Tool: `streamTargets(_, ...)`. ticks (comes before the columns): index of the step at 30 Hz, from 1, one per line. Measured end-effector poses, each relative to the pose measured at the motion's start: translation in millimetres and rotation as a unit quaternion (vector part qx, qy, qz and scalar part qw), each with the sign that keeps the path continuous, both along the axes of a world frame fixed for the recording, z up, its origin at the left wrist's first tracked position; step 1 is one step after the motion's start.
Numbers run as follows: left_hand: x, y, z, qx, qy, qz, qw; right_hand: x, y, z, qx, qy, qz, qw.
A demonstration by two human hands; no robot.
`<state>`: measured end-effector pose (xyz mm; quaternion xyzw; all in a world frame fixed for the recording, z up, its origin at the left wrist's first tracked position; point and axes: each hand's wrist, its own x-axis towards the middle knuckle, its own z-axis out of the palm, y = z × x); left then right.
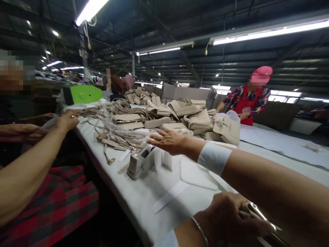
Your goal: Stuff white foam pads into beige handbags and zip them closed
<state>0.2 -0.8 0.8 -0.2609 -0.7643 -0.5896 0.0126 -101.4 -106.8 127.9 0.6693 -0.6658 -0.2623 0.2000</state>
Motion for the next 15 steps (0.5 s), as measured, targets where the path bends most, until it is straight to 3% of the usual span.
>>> streamTargets(4, -1.1, -1.7, 2.9, -0.031, 0.024, -0.011, 0.999, -20.8, -4.4, -22.2, 0.064, -0.026, -0.027, 0.997)
streamTargets(9, -6.3, 0.7, 4.0, -0.057, 0.028, -0.003, 0.998, -39.6, 44.8, -25.1, 0.027, -0.004, -0.065, 0.998)
streamTargets(13, -9.2, 3.5, 1.1, -0.050, 0.050, 0.018, 0.997, -55.8, 88.7, -49.3, -0.082, 0.004, -0.244, 0.966)
streamTargets(15, -8.9, 3.4, 0.2, -0.028, 0.062, 0.016, 0.998, -61.8, 105.5, -66.7, -0.078, -0.023, -0.326, 0.942)
